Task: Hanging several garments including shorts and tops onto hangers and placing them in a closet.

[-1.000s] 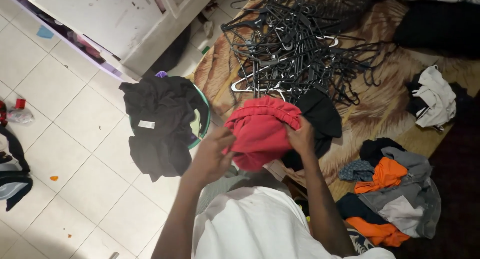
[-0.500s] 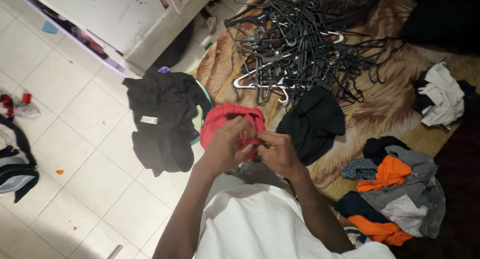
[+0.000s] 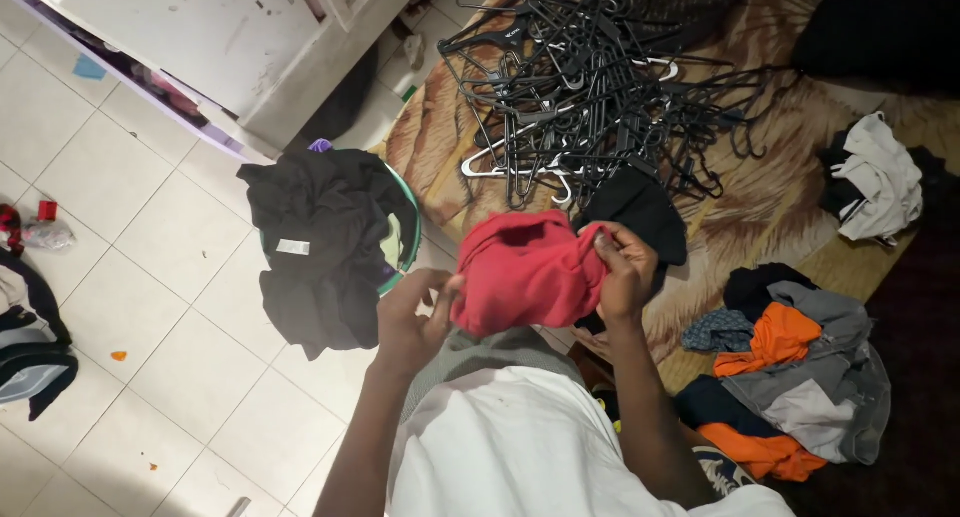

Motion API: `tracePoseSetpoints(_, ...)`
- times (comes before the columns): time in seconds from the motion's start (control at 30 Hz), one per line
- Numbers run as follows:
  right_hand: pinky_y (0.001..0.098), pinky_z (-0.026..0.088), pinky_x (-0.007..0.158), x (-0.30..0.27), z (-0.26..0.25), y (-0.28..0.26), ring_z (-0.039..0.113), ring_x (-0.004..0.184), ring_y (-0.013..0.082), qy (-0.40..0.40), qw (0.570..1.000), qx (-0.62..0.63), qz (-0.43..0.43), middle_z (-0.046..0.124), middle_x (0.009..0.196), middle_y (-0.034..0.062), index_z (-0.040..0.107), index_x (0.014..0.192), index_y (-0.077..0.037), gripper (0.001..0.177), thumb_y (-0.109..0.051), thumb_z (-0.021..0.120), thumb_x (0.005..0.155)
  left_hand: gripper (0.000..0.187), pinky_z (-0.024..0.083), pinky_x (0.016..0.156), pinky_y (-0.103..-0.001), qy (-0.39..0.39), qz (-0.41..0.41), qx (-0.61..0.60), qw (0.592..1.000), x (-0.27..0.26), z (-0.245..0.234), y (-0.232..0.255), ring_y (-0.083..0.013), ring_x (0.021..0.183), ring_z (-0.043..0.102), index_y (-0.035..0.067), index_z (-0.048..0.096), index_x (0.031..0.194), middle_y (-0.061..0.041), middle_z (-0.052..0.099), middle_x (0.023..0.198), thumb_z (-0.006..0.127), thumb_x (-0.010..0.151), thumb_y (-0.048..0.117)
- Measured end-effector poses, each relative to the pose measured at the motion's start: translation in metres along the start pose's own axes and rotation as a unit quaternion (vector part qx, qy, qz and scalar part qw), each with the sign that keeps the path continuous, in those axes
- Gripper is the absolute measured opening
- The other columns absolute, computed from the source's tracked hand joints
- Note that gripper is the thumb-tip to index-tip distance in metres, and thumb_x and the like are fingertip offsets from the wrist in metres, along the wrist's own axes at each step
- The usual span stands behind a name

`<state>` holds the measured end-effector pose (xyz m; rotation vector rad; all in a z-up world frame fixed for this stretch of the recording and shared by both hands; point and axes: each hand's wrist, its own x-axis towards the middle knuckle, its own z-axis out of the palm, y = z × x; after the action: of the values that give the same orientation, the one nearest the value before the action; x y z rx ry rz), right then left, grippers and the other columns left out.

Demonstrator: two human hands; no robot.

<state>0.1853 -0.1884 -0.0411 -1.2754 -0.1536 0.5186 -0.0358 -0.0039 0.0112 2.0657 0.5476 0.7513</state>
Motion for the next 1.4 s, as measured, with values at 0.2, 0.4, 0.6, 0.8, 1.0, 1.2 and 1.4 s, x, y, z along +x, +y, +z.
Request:
tracePoseSetpoints(0.2,0.0219,0.043,0.071,-0.033,0.043,-0.013,0.055,0.08,0.0079,-0.046,0.961,-0.256,-0.099,0.07,0.097,0.0031,0.076,0.104,0.005,0.017,0.004,0.073,0.087,0.011,0.05,0.05,-0.031,-0.149,-0.199,-0.149,0.957,0.009,0.026,0.021,-0.0109,0.059,0.069,0.005,0.075,0.092,-0.005,0.079,0.077,0.075,0.086,0.014)
tracePoseSetpoints(0.4,0.0233,0.044,0.077,-0.029,0.01,0.003,0.058,0.084,0.0093,-0.057,0.989,-0.135,-0.037,0.065,0.094,0.0044,0.077,0.103,0.007,0.014,0.005,0.071,0.091,0.019,0.05,0.056,-0.027,-0.084,-0.192,-0.148,0.967,0.006,0.043,-0.007,-0.0105,0.061,0.063,0.0,0.074,0.088,-0.008,0.071,0.07,0.08,0.091,0.018)
tracePoseSetpoints(0.6,0.0276,0.054,0.082,-0.024,-0.002,-0.016,0.07,0.083,0.0149,0.009,0.993,0.107,0.058,0.074,0.094,0.0093,0.071,0.106,0.005,0.018,-0.004,0.06,0.095,0.017,0.053,0.06,-0.029,-0.035,-0.235,-0.111,0.965,0.028,0.003,-0.005,-0.011,0.063,0.066,0.002,0.075,0.086,-0.005,0.073,0.07,0.076,0.092,0.018)
tracePoseSetpoints(0.8,0.025,0.046,0.075,-0.045,0.037,-0.016,0.061,0.08,0.009,-0.104,0.991,-0.05,0.063,0.071,0.093,0.0065,0.072,0.107,0.006,0.013,-0.003,0.063,0.101,0.023,0.051,0.067,-0.035,-0.15,-0.084,-0.043,0.984,0.013,0.04,0.03,-0.0192,0.075,0.067,0.001,0.069,0.083,-0.011,0.071,0.078,0.079,0.087,0.02)
tracePoseSetpoints(1.0,0.0248,0.051,0.081,-0.035,0.009,-0.043,0.065,0.084,0.0105,-0.048,0.998,0.019,0.023,0.071,0.098,0.0081,0.07,0.107,0.005,0.013,-0.002,0.061,0.1,0.027,0.046,0.062,-0.031,-0.071,-0.131,-0.159,0.976,0.021,0.008,0.031,-0.0147,0.064,0.052,-0.001,0.063,0.085,-0.009,0.057,0.068,0.066,0.101,0.02)
tracePoseSetpoints(1.2,0.0263,0.055,0.081,-0.029,-0.024,-0.051,0.071,0.083,0.0138,-0.005,0.996,0.009,0.083,0.074,0.096,0.0102,0.066,0.106,0.003,0.016,-0.005,0.056,0.095,0.029,0.04,0.066,-0.026,-0.008,-0.145,-0.209,0.967,0.027,-0.003,0.008,-0.008,0.073,0.042,0.001,0.055,0.087,0.0,0.046,0.073,0.055,0.109,0.018)
tracePoseSetpoints(1.4,0.0287,0.051,0.081,-0.047,0.003,-0.068,0.063,0.088,0.0149,-0.021,0.938,-0.346,-0.006,0.071,0.098,0.0082,0.068,0.11,0.001,0.016,-0.009,0.063,0.099,0.03,0.037,0.062,-0.022,-0.063,-0.175,-0.327,0.926,0.018,0.014,0.001,-0.003,0.071,0.04,0.004,0.055,0.085,0.006,0.045,0.075,0.052,0.11,0.02)
